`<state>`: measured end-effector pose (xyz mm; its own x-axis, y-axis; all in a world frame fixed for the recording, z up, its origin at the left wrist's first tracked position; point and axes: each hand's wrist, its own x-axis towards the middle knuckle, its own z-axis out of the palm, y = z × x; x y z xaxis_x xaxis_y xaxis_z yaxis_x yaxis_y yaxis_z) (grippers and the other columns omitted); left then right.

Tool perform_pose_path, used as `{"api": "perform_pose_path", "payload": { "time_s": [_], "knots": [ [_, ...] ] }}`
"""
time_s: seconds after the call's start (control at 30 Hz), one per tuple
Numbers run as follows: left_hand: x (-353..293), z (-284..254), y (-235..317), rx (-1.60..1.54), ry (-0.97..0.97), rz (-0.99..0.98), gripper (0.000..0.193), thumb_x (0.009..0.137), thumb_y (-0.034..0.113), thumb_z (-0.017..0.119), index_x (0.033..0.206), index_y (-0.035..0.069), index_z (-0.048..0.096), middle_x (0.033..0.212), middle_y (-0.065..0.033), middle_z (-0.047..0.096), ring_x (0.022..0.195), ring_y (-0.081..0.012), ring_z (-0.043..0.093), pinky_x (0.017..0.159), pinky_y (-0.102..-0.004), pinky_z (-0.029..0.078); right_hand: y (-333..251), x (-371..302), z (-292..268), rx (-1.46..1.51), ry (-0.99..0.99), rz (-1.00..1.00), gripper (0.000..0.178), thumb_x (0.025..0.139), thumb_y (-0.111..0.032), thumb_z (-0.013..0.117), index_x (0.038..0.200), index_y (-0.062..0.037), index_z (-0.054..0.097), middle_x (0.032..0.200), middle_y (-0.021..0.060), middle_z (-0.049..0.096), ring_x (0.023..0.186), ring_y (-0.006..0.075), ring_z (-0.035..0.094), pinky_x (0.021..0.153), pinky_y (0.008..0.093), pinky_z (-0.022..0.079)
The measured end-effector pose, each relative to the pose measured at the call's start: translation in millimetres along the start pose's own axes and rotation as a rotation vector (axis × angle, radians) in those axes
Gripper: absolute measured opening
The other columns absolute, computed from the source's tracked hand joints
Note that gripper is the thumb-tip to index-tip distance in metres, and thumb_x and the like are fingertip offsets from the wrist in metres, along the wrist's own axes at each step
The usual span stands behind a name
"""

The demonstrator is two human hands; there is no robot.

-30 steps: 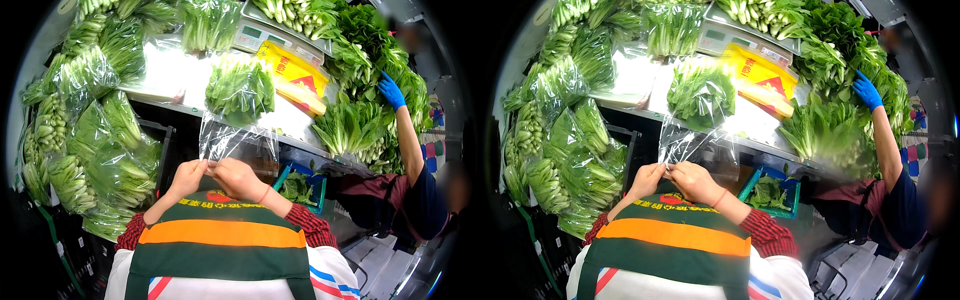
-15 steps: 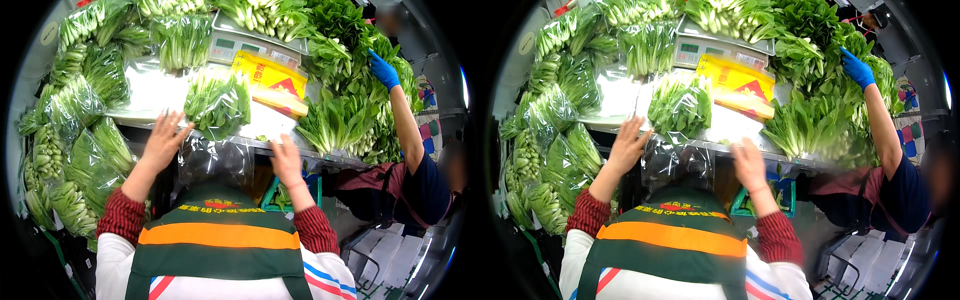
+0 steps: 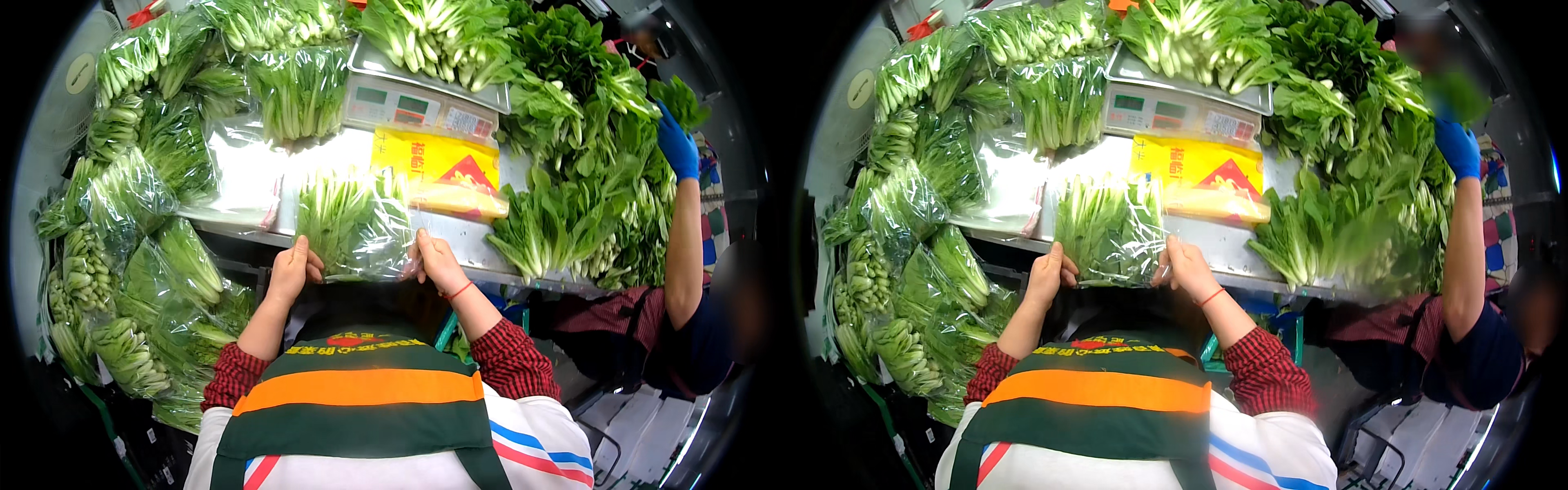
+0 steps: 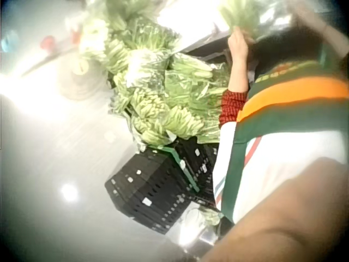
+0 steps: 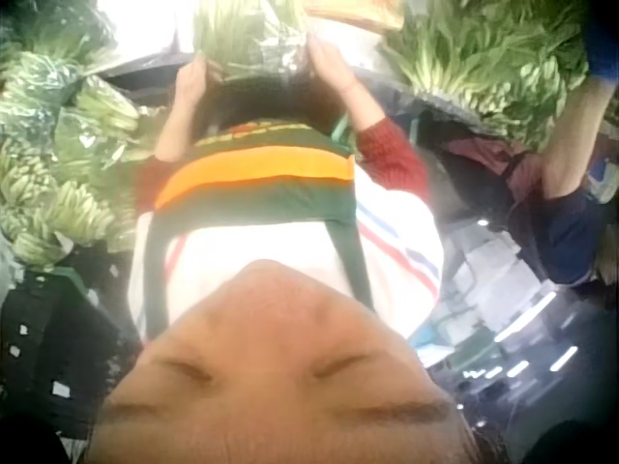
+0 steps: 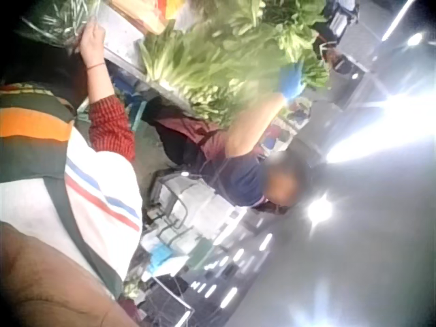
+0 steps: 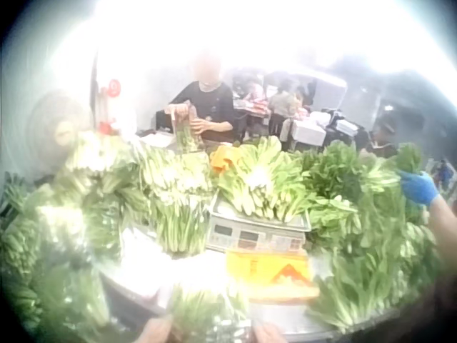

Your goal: The person packs leafy green vegetables into clear plastic bags, seals them, and applies labels to each bag. The person then stacks the labeled bags and places them into black crates for storage or transport.

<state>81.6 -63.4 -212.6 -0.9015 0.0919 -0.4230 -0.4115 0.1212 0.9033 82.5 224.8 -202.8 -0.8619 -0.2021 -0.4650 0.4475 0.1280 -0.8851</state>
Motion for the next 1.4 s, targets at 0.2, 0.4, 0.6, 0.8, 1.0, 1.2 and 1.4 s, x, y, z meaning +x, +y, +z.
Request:
{"api": "perform_pose_path", "payload": {
  "time_s": [0.2,0.4,0.6,0.8,1.0,1.2,1.4],
  "knots": [
    [2.9,-7.8,-0.5,0.201,0.149,-0.024,0.057,0.095,0.041,0.039,0.062,-0.003,0.057,0.044,-0.0085,0.051,0.043,-0.0151,0.051,0.047,-0.0290,0.042,-7.9,24.9,-6.7,0.058,-0.036,0.282,0.049,0.094,-0.039,0.035,0.076,0.0025,0.052,0.060,0.0139,0.061,0.048,0.0216,0.061,0.033,0.0249,0.036],
    [-29.9,-2.8,52.9,0.497,0.291,0.878,0.005,0.076,0.006,0.065,0.077,0.005,0.060,0.073,-0.0077,0.058,0.069,-0.0236,0.059,0.058,-0.0313,0.046,-25.9,25.1,-9.1,0.049,-0.111,0.366,0.054,0.092,-0.041,0.027,0.072,0.0030,0.050,0.063,0.0202,0.063,0.049,0.0241,0.061,0.037,0.0258,0.037],
    [43.0,56.1,77.1,1.115,-0.226,0.800,0.060,0.078,0.038,0.063,0.130,0.016,0.044,0.140,-0.0103,0.034,0.131,-0.0316,0.027,0.105,-0.0542,0.020,-26.2,27.4,-15.9,-0.063,-0.096,0.350,0.039,0.091,-0.034,0.039,0.084,0.0013,0.055,0.062,0.0155,0.063,0.047,0.0220,0.058,0.040,0.0261,0.041],
    [55.0,46.5,63.7,1.003,-0.140,0.673,0.066,0.078,0.044,0.060,0.134,0.017,0.040,0.145,-0.0087,0.027,0.135,-0.0342,0.018,0.105,-0.0597,0.010,-63.5,18.0,-35.5,-1.227,0.327,-0.805,0.046,0.075,-0.010,0.063,0.119,-0.0032,0.049,0.114,0.0201,0.054,0.104,0.0284,0.056,0.085,0.0394,0.047],
    [81.8,10.8,49.6,0.778,0.108,0.345,0.061,0.083,0.042,0.054,0.135,0.013,0.039,0.142,-0.0120,0.033,0.135,-0.0301,0.023,0.106,-0.0569,0.013,-76.7,53.9,2.1,-1.320,-0.131,-1.145,0.037,0.074,-0.008,0.054,0.110,-0.0093,0.055,0.127,0.0069,0.050,0.122,0.0225,0.045,0.101,0.0456,0.034],
    [27.0,-49.9,57.2,-0.812,-0.313,0.365,0.063,0.089,0.039,0.054,0.133,-0.002,0.037,0.131,-0.0097,0.046,0.117,-0.0176,0.046,0.097,-0.0291,0.036,-147.7,104.2,19.8,-0.529,0.081,-0.516,0.018,0.091,-0.020,0.051,0.095,-0.0045,0.060,0.093,0.0058,0.065,0.082,0.0183,0.062,0.079,0.0319,0.047],
    [-49.7,-48.3,34.6,-0.796,0.130,0.234,0.058,0.071,0.007,0.071,0.123,-0.001,0.046,0.112,-0.0092,0.057,0.100,-0.0199,0.056,0.086,-0.0327,0.045,-131.5,117.5,112.5,0.563,-0.477,0.046,0.033,0.094,-0.030,0.046,0.105,-0.0005,0.057,0.096,0.0067,0.063,0.084,0.0155,0.059,0.079,0.0292,0.046]
  ]
}}
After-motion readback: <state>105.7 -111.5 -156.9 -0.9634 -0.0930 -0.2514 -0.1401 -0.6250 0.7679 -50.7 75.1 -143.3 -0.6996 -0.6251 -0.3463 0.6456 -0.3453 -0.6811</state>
